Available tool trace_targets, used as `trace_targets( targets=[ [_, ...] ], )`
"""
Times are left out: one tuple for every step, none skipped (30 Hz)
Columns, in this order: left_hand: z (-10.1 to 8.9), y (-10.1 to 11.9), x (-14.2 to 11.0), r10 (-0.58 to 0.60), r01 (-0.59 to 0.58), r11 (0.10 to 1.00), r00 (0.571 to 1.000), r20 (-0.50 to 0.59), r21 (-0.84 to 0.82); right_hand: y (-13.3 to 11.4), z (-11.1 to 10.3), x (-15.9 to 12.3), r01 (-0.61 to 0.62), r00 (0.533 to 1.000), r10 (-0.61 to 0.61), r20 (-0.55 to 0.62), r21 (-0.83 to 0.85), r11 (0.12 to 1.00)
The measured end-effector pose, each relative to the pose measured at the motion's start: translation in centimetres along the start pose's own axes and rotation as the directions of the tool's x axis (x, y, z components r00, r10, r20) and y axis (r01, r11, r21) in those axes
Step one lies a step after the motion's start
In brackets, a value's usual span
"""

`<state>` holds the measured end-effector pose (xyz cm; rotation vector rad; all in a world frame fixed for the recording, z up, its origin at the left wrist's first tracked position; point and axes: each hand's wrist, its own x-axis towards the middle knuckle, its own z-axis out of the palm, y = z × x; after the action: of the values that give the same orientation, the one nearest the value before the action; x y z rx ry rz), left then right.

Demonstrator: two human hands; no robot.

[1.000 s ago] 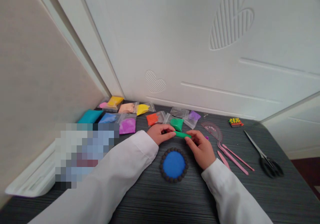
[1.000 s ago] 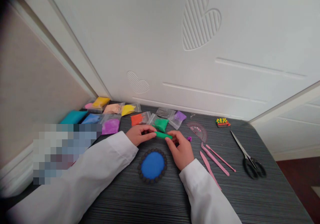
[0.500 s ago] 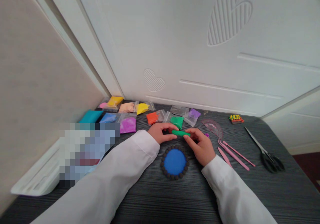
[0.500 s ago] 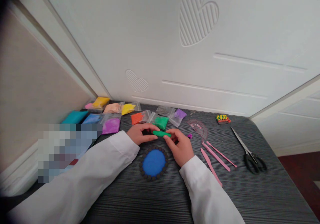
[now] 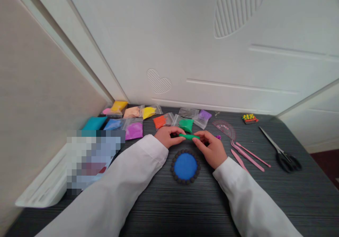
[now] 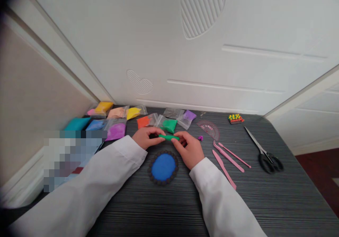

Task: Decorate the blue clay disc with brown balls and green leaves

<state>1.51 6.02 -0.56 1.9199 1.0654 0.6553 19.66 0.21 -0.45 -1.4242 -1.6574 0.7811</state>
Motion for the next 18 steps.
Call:
trace_targets(
  targets=[
    [-0.03,0.08,-0.03,0.008,-0.008,1.0,1.0,-0.001,-0.013,0.02,0.0,-0.02,0.001,1.0,-0.001,-0.003,0.0,1.0],
    [-0.06,0.13,-0.05,0.018,-0.018,0.999,1.0,-0.003,-0.03,0.06,0.01,-0.04,0.0,1.0,0.0,-0.005,0.001,1.0],
    [-0.07,0.15,-0.06,0.029,-0.03,0.998,1.0,-0.005,-0.052,0.1,0.01,-0.05,-0.002,1.0,0.002,-0.006,0.005,1.0],
    [-0.06,0.14,-0.06,0.036,-0.036,0.996,0.999,-0.007,-0.081,0.15,0.02,-0.07,-0.005,1.0,0.005,-0.006,0.01,1.0],
    [-0.03,0.08,-0.04,0.035,-0.035,0.992,0.999,-0.004,-0.121,0.21,0.03,-0.08,-0.007,1.0,0.007,-0.005,0.017,1.0],
    [0.02,0.01,-0.03,0.026,-0.026,0.985,1.0,0.002,-0.171,0.26,0.04,-0.09,-0.008,1.0,0.008,-0.003,0.024,1.0],
    [0.08,-0.07,-0.02,0.009,-0.006,0.974,1.0,0.014,-0.225,0.3,0.05,-0.11,-0.006,1.0,0.006,0.0,0.03,1.0],
    [0.16,-0.16,-0.01,-0.013,0.019,0.96,1.0,0.024,-0.28,0.32,0.07,-0.12,-0.003,1.0,0.003,0.001,0.034,0.999],
    [0.23,-0.24,-0.01,-0.038,0.046,0.943,0.999,0.031,-0.329,0.33,0.09,-0.13,0.0,1.0,-0.001,0.002,0.036,0.999],
    [0.28,-0.32,-0.01,-0.065,0.074,0.926,0.997,0.038,-0.37,0.33,0.11,-0.14,0.004,1.0,-0.004,0.002,0.037,0.999],
    [0.32,-0.39,0.0,-0.09,0.099,0.911,0.995,0.04,-0.4,0.32,0.14,-0.14,0.007,1.0,-0.007,0.002,0.037,0.999],
    [0.33,-0.47,0.02,-0.107,0.112,0.901,0.994,0.036,-0.419,0.31,0.18,-0.13,0.01,1.0,-0.01,0.002,0.037,0.999],
    [0.32,-0.54,0.05,-0.11,0.109,0.898,0.994,0.024,-0.426,0.3,0.21,-0.12,0.013,1.0,-0.013,-0.001,0.039,0.999],
    [0.28,-0.61,0.1,-0.099,0.093,0.9,0.995,0.008,-0.425,0.3,0.24,-0.09,0.015,1.0,-0.015,-0.002,0.039,0.999],
    [0.23,-0.66,0.16,-0.082,0.07,0.905,0.997,-0.011,-0.419,0.3,0.26,-0.06,0.017,1.0,-0.017,-0.004,0.039,0.999],
    [0.17,-0.7,0.22,-0.064,0.045,0.909,0.997,-0.031,-0.414,0.29,0.26,-0.04,0.02,1.0,-0.02,-0.006,0.037,0.999],
    [0.11,-0.72,0.27,-0.053,0.031,0.91,0.998,-0.042,-0.414,0.29,0.26,-0.02,0.022,1.0,-0.021,-0.007,0.034,0.999],
    [0.06,-0.72,0.3,-0.054,0.031,0.908,0.998,-0.043,-0.419,0.27,0.24,-0.01,0.023,1.0,-0.023,-0.007,0.03,0.999]
  ],
)
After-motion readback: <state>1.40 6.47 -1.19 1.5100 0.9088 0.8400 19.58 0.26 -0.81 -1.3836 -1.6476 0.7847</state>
